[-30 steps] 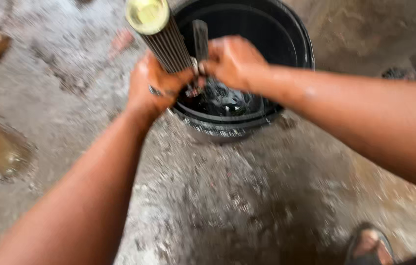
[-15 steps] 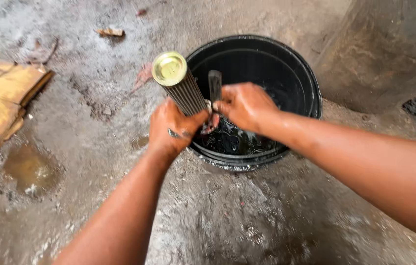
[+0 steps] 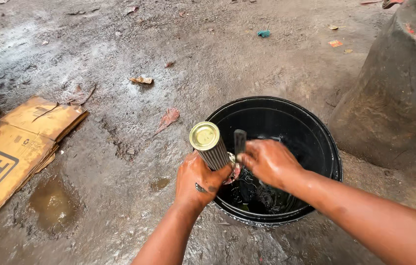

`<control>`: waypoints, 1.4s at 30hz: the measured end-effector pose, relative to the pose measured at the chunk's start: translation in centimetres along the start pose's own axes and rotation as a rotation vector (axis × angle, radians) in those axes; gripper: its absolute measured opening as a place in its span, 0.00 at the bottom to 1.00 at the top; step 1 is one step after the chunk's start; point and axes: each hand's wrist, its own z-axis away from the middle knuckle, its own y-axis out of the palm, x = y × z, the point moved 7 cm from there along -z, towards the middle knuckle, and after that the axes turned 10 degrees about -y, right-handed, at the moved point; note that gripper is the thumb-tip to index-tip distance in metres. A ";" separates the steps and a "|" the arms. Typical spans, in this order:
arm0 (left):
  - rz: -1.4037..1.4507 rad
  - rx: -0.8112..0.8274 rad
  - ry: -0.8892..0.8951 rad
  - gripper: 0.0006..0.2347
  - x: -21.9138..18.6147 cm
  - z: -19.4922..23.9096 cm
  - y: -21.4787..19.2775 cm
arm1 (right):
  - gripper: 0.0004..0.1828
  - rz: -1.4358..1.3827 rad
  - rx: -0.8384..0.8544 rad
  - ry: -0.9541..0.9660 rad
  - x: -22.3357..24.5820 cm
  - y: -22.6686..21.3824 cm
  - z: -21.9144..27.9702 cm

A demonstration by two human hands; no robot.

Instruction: The person scrubs a cylindrical metal filter with a brush while repeatedly dipping it into a bucket of dark liquid. The person rotates the filter and scrubs different sections to remove grime.

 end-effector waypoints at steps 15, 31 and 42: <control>-0.029 -0.059 0.064 0.16 0.0 -0.1 -0.2 | 0.15 -0.130 0.108 0.196 -0.8 0.9 0.7; 0.048 -0.093 0.105 0.19 -0.2 -0.4 -0.3 | 0.15 -0.189 -0.049 0.256 -1.7 0.3 0.6; 0.035 -0.034 0.030 0.20 0.4 -0.2 -0.4 | 0.14 -0.215 0.059 0.271 -1.4 1.7 0.9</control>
